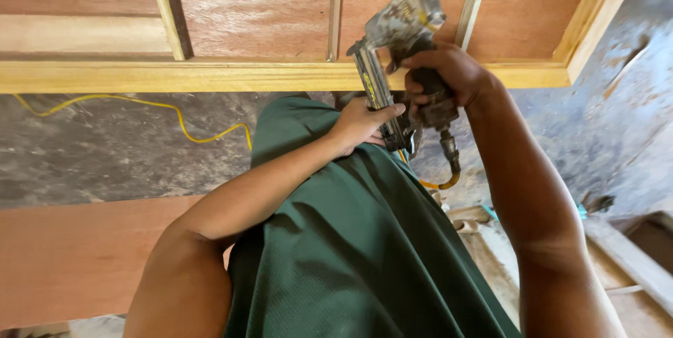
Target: The person uses a pneumatic nail gun to fasten thin wood trim strips along the edge of a plywood panel frame, holding each strip in place while nailing. They then mark the wood with a pencil, carry a large plywood panel across the workshop, and position it onto the frame.
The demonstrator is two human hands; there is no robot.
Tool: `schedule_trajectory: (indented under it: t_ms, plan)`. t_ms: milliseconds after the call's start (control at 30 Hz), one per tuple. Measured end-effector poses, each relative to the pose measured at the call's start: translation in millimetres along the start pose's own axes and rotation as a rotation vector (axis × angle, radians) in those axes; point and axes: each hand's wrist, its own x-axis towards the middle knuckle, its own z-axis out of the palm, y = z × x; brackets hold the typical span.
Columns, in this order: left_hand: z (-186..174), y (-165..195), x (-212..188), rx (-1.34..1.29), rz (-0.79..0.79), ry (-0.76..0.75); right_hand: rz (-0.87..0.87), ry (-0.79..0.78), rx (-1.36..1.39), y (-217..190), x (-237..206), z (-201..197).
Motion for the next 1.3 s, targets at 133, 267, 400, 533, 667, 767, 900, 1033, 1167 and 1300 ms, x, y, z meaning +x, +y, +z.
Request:
schedule_trajectory:
  t_ms: [133,267,400,533,667,767,900,1033,1167,1300]
  plan:
    - [-3,-8,5,-0.004,0.084,0.016,-0.069,0.101,-0.247,-12,-1,38]
    - [-8,-15,12,-0.028,0.228,0.013,-0.079,0.129,-0.359,-18,0,60]
    - [-10,-15,9,-0.024,0.157,0.014,-0.049,0.107,-0.279,-20,-2,66]
    - [-9,-7,0,-0.057,0.132,0.010,-0.057,0.089,-0.254,-20,-4,68]
    - [-9,0,-5,-0.085,0.132,-0.004,-0.066,0.088,-0.266,-20,-4,69]
    - [-9,0,-5,-0.079,0.132,-0.001,-0.086,0.066,-0.293,-20,-4,70]
    - [-9,-3,-3,-0.055,0.105,0.030,-0.049,0.102,-0.259,-20,-5,70]
    - [-8,-4,-1,-0.036,0.091,0.009,-0.040,0.089,-0.244,-19,-7,68]
    - [-7,-4,-1,-0.042,0.087,0.010,-0.051,0.076,-0.231,-18,-9,66]
    - [-7,-5,0,-0.031,0.076,0.012,-0.048,0.114,-0.242,-18,-9,67]
